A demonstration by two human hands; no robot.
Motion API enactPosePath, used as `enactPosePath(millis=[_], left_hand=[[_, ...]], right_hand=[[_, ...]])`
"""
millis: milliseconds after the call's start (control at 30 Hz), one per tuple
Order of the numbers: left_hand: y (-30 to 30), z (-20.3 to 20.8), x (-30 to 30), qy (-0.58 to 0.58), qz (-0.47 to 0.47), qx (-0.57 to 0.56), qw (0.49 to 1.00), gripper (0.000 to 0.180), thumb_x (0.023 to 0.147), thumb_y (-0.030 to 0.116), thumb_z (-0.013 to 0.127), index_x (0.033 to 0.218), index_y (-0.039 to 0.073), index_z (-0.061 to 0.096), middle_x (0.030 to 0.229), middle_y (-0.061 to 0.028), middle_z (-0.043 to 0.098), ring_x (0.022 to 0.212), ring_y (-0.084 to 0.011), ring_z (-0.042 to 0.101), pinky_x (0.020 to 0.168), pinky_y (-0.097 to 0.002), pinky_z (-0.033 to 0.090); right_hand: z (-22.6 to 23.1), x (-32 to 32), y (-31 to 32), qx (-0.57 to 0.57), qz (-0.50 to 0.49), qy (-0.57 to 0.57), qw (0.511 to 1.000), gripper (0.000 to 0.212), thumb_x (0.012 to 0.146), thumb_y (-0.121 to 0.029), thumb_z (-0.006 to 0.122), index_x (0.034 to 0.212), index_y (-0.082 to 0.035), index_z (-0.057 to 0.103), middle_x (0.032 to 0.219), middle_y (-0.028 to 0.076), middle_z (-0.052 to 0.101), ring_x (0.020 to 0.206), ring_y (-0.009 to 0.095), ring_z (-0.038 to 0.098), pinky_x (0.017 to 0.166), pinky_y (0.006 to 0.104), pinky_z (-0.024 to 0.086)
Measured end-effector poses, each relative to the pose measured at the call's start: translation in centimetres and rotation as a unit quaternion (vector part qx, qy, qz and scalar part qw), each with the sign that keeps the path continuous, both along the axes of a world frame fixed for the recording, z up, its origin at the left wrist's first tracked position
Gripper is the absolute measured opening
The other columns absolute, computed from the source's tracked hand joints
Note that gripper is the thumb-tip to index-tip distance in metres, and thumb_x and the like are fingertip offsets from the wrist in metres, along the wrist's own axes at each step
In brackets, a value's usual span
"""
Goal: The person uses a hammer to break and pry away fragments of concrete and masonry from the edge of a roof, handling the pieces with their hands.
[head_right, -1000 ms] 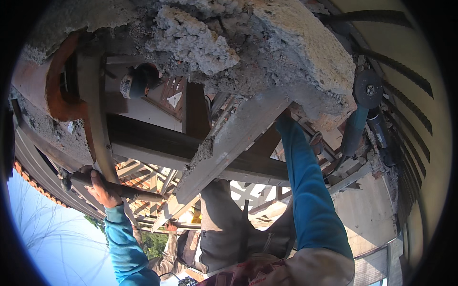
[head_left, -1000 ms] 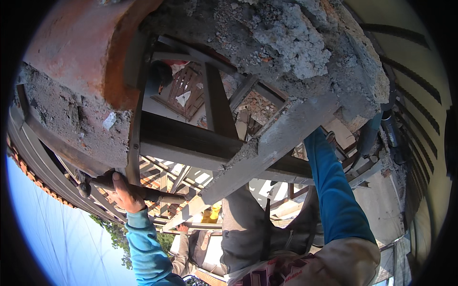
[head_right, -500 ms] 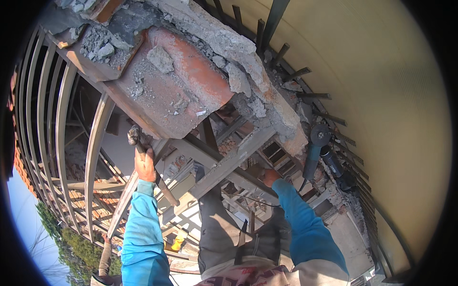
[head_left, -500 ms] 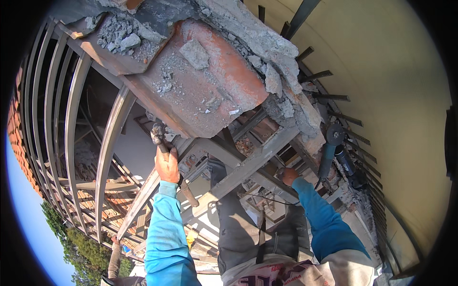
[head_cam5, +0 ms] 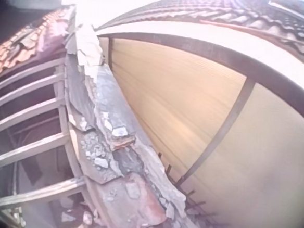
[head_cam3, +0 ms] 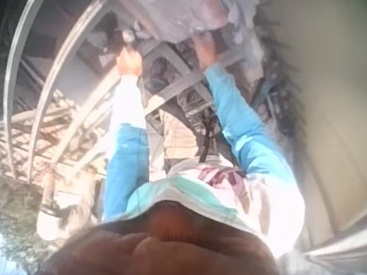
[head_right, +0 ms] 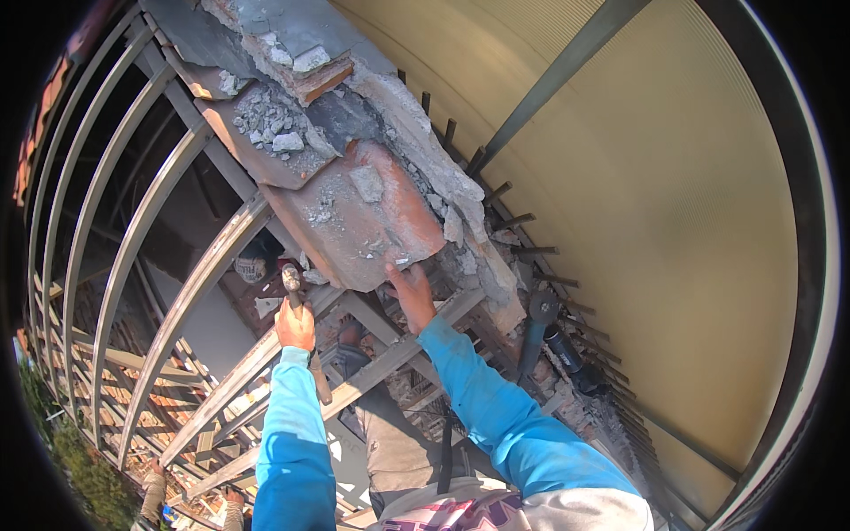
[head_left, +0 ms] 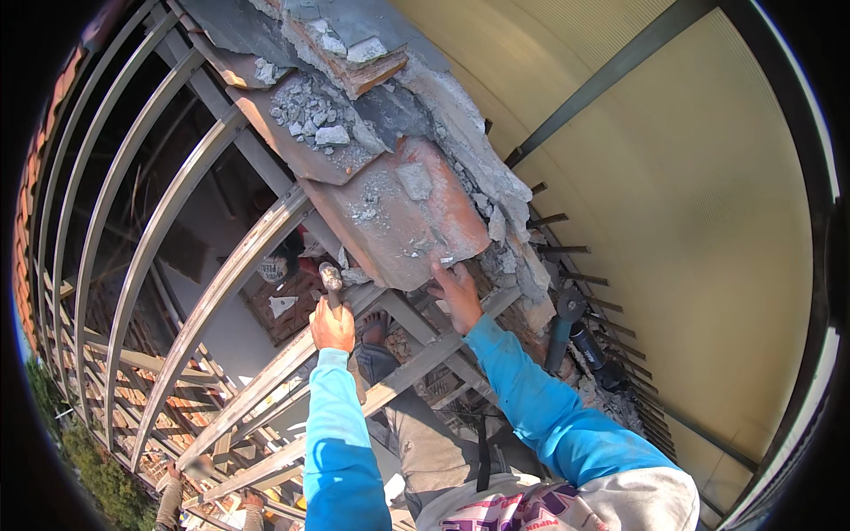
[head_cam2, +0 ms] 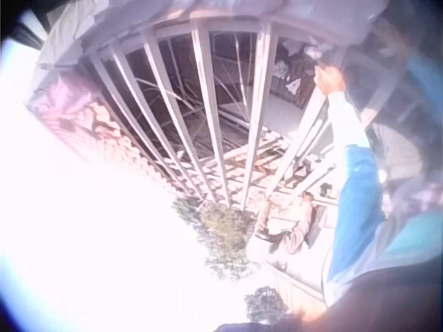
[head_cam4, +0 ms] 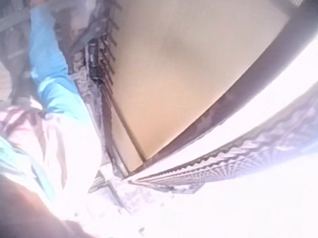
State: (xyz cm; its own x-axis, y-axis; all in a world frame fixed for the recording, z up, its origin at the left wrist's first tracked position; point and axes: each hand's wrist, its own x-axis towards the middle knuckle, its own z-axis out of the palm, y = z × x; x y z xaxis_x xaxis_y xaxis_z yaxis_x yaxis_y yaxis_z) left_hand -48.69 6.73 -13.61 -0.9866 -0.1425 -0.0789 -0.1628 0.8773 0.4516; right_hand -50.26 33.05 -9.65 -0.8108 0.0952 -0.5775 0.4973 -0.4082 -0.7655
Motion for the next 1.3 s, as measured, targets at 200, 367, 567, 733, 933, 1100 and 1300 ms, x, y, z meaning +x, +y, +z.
enactPosePath(millis=[200,367,567,733,933,1100,1300], left_hand=[[0.5,-0.2,0.0,0.058,-0.018,-0.008,0.998,0.029,0.082,0.027,0.059,0.096,0.002,0.054,0.098,-0.0211,0.059,0.096,-0.0420,0.055,0.083,-0.0493,0.041],[0.0,-0.8,0.4,0.026,-0.008,-0.012,1.000,0.043,0.083,0.028,0.059,0.112,-0.004,0.056,0.112,-0.0260,0.060,0.104,-0.0425,0.054,0.092,-0.0479,0.041],[0.1,-2.0,0.0,0.009,0.010,0.003,1.000,0.053,0.085,0.030,0.059,0.122,-0.007,0.052,0.122,-0.0269,0.057,0.113,-0.0424,0.052,0.098,-0.0468,0.038],[-1.3,-2.0,1.7,0.111,0.116,0.177,0.971,0.052,0.086,0.027,0.057,0.126,-0.005,0.051,0.134,-0.0203,0.049,0.124,-0.0367,0.043,0.107,-0.0432,0.029],[10.0,5.8,6.5,0.090,0.074,0.497,0.860,0.046,0.090,0.021,0.050,0.129,-0.003,0.047,0.131,-0.0113,0.048,0.115,-0.0195,0.043,0.102,-0.0310,0.030],[10.4,4.3,9.3,0.008,-0.015,0.494,0.869,0.048,0.096,0.042,0.048,0.117,-0.001,0.051,0.121,-0.0149,0.051,0.099,-0.0196,0.046,0.094,-0.0345,0.036],[7.8,6.0,0.9,0.231,-0.003,0.200,0.952,0.049,0.080,0.002,0.063,0.127,-0.001,0.048,0.133,-0.0181,0.045,0.126,-0.0353,0.043,0.108,-0.0449,0.032]], right_hand=[[-1.2,0.3,-0.1,-0.022,0.048,-0.098,0.994,0.051,0.093,-0.045,0.060,0.117,0.000,0.055,0.107,0.011,0.064,0.092,0.021,0.063,0.076,0.0318,0.053],[0.0,3.5,2.7,0.131,0.197,-0.074,0.969,0.045,0.092,-0.043,0.062,0.103,0.000,0.062,0.089,0.008,0.067,0.083,0.018,0.064,0.067,0.0281,0.051],[-0.2,11.2,0.7,0.229,0.282,-0.017,0.932,0.050,0.087,-0.040,0.066,0.114,0.001,0.058,0.104,0.016,0.066,0.096,0.029,0.064,0.083,0.0381,0.051],[0.8,14.8,-5.4,0.325,0.342,0.069,0.879,0.070,0.089,-0.041,0.064,0.139,0.000,0.039,0.138,0.023,0.046,0.126,0.036,0.048,0.104,0.0422,0.040],[2.5,15.4,-3.6,0.216,0.364,0.122,0.898,0.063,0.090,-0.040,0.063,0.134,-0.002,0.042,0.129,0.024,0.052,0.120,0.037,0.051,0.098,0.0443,0.042],[4.2,17.4,-0.7,0.316,0.294,0.117,0.894,0.048,0.086,-0.031,0.065,0.122,-0.003,0.050,0.102,0.024,0.063,0.093,0.038,0.063,0.081,0.0421,0.049],[7.5,19.8,7.8,0.385,0.215,-0.006,0.898,0.042,0.079,-0.024,0.071,0.109,0.001,0.057,0.085,0.027,0.065,0.083,0.043,0.065,0.070,0.0453,0.050]])
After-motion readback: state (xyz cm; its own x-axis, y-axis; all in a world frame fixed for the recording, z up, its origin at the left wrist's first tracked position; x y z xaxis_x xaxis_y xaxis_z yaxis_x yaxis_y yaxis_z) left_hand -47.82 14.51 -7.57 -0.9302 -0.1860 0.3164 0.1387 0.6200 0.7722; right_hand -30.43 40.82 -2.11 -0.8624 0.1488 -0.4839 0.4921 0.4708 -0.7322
